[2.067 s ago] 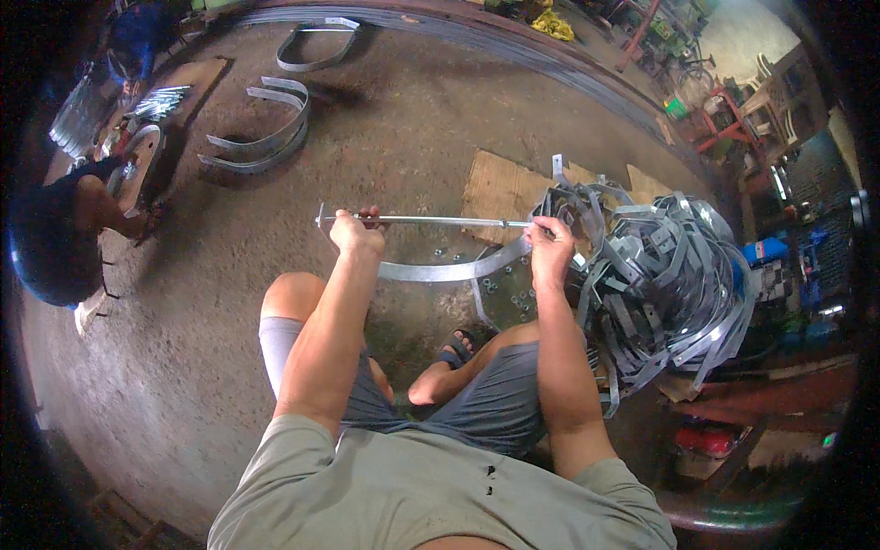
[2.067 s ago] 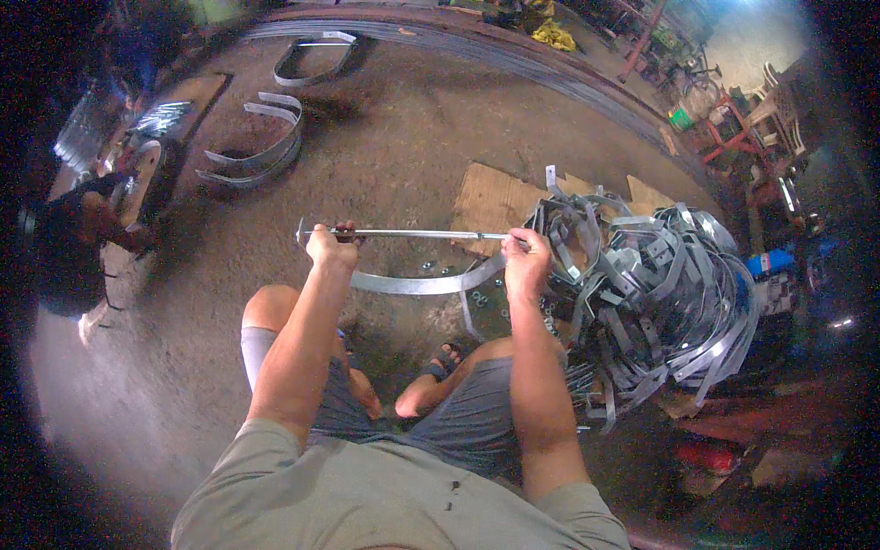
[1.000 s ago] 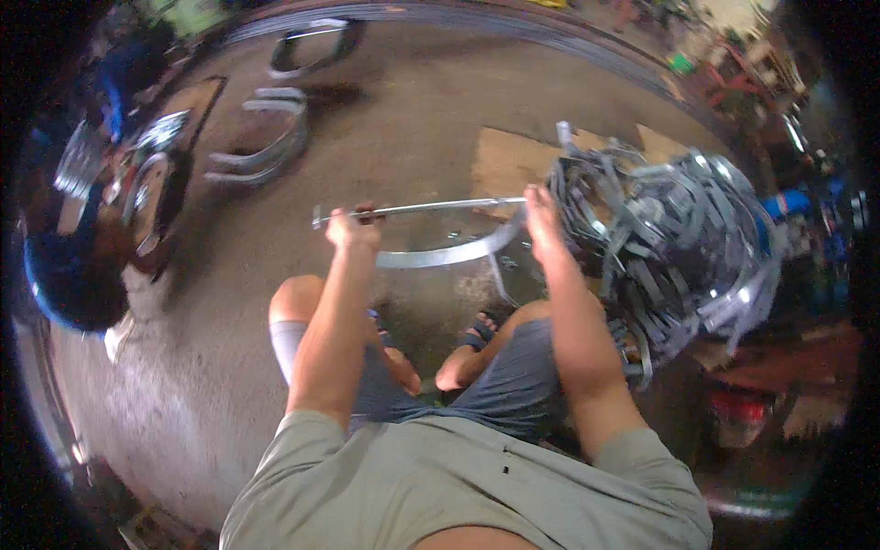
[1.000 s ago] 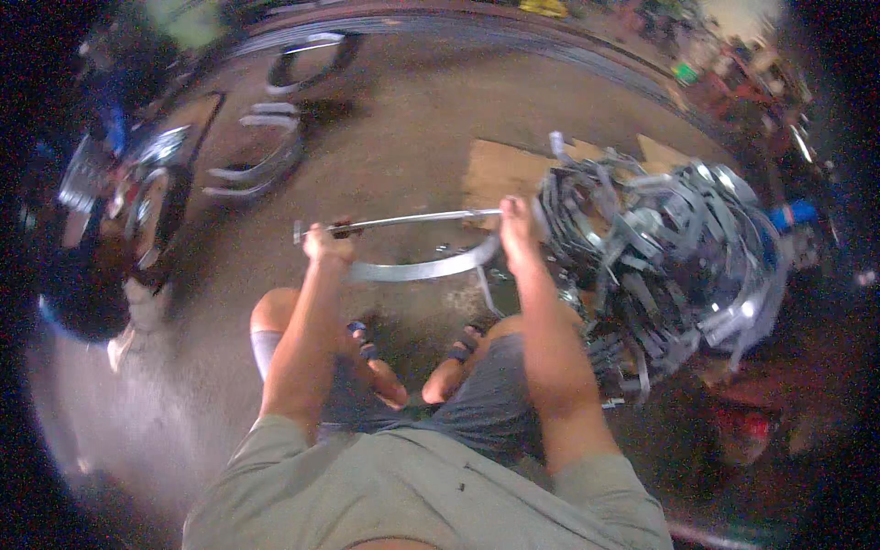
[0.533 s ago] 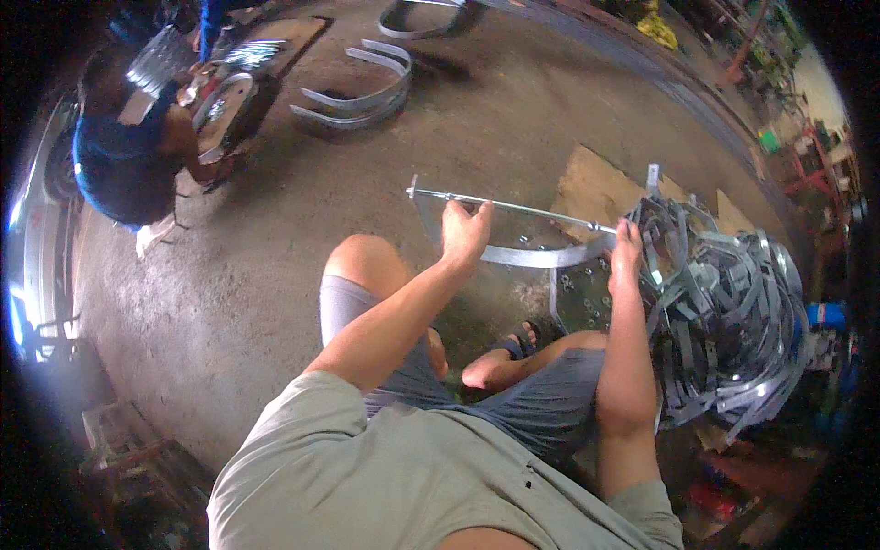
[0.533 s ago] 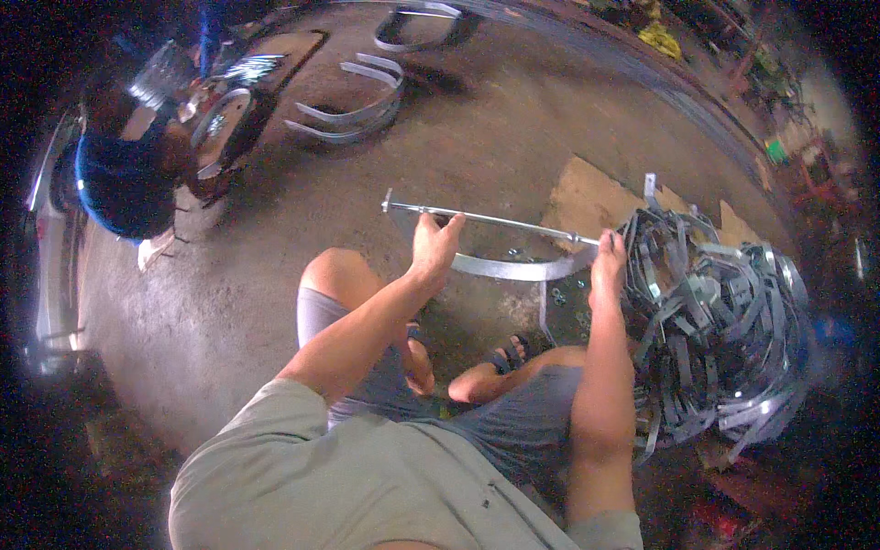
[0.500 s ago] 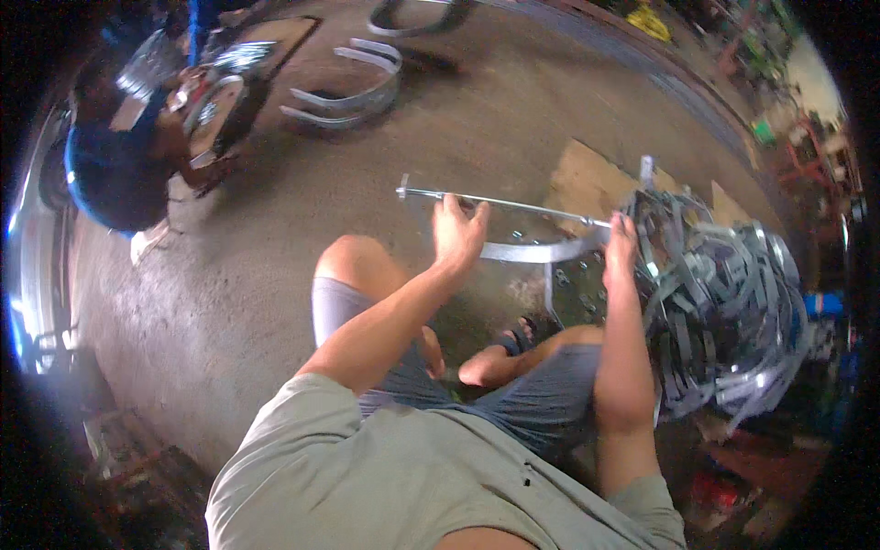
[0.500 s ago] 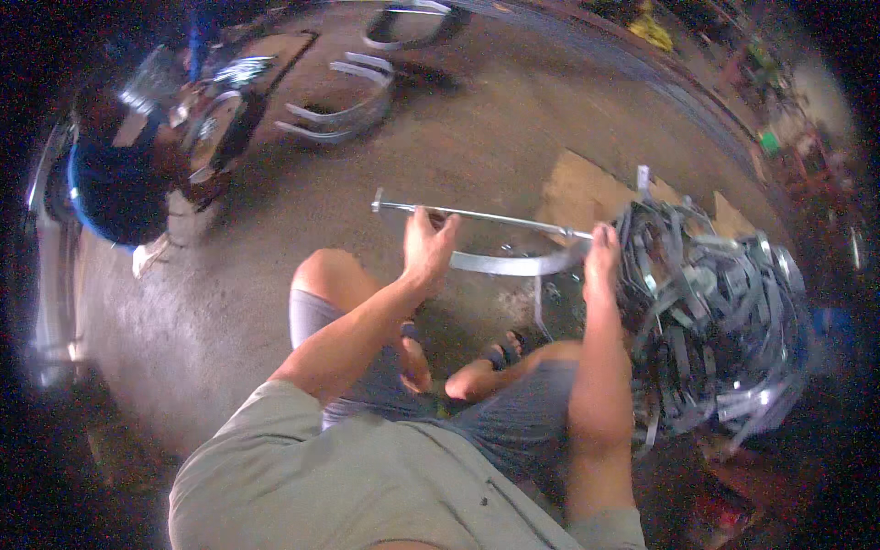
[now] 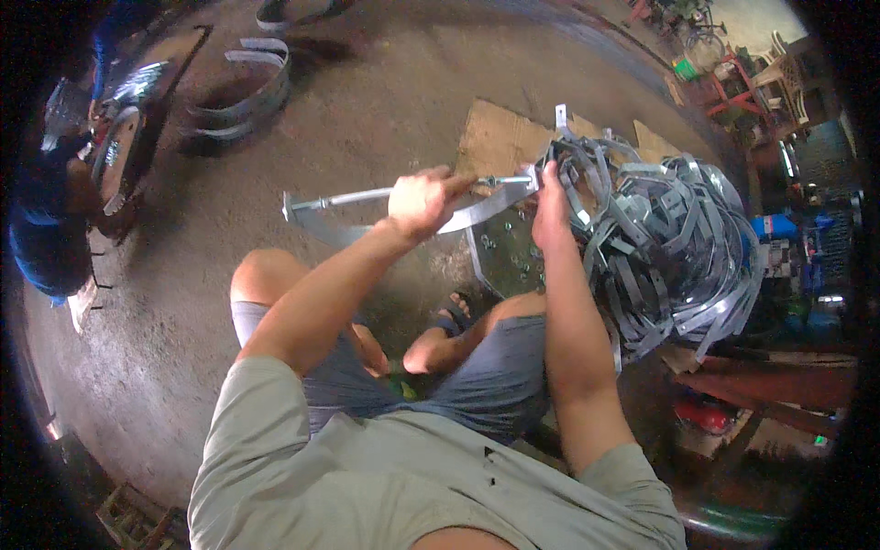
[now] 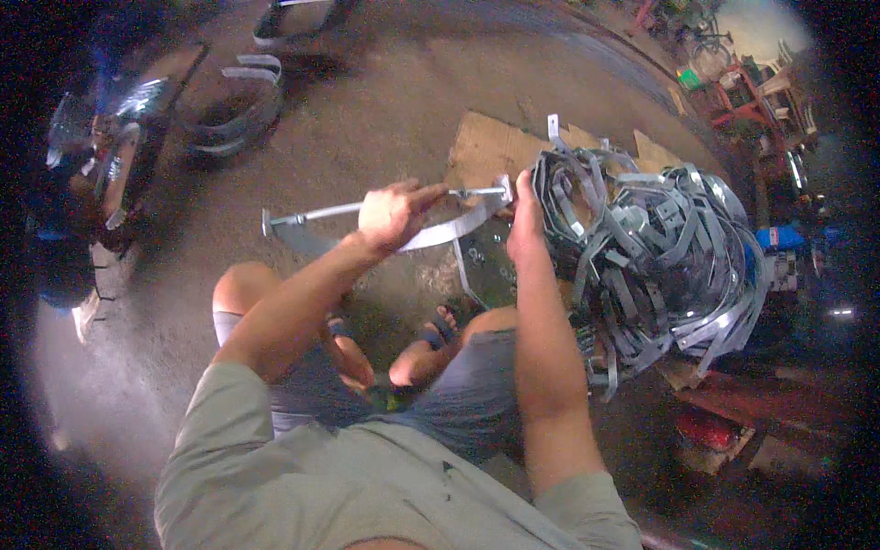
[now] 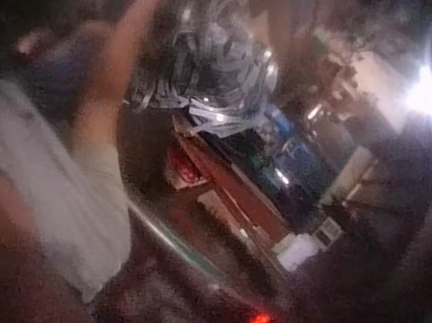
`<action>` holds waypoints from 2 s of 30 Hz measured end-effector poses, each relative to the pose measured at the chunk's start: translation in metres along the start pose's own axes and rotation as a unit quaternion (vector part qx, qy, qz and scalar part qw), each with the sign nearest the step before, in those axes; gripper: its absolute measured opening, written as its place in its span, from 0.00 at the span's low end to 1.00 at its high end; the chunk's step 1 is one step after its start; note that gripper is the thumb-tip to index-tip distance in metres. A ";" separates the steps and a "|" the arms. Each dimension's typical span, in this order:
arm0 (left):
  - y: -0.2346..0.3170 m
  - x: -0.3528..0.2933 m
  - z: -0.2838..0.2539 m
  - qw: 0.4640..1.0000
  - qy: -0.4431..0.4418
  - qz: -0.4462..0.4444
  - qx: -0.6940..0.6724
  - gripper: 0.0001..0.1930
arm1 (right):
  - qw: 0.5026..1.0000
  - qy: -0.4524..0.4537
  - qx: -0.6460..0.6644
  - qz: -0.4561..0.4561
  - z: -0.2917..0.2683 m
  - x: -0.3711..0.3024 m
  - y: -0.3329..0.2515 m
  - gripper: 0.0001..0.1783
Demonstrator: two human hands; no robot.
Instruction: The person sits on the floor and assembles a metal frame by inserting a long threaded rod through a curved metal piece and a flat bracket. They secure the components by hand-tightening nuts onto the rod. The person repeats this process for multiple units, handling washers and nuts from a pile on the floor.
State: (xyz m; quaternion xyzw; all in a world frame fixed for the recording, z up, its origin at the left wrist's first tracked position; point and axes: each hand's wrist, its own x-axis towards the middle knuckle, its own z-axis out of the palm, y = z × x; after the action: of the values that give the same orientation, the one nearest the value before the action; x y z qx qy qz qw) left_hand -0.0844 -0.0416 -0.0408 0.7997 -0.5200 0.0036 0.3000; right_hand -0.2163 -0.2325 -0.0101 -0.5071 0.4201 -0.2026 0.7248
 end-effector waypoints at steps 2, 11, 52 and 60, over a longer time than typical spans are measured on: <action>0.003 0.003 -0.002 0.999 0.015 0.030 -0.013 0.16 | 0.999 -0.024 0.017 -0.018 -0.023 0.026 0.015 0.34; 0.000 0.008 0.000 0.999 0.001 0.029 -0.014 0.16 | 0.998 -0.020 0.067 0.009 -0.006 0.030 0.014 0.24; 0.001 0.031 0.001 0.992 -0.122 -0.005 -0.034 0.14 | 0.999 -0.024 0.010 -0.035 0.007 0.023 0.018 0.24; 0.017 0.029 -0.005 0.991 -0.055 -0.056 -0.105 0.12 | 0.997 -0.008 -0.040 -0.061 0.013 0.024 0.021 0.24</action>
State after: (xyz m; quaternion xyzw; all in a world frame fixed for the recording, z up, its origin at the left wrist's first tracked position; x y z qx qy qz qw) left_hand -0.0833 -0.0683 -0.0194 0.7904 -0.4879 -0.1116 0.3531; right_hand -0.1950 -0.2338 -0.0370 -0.5621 0.3899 -0.2252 0.6937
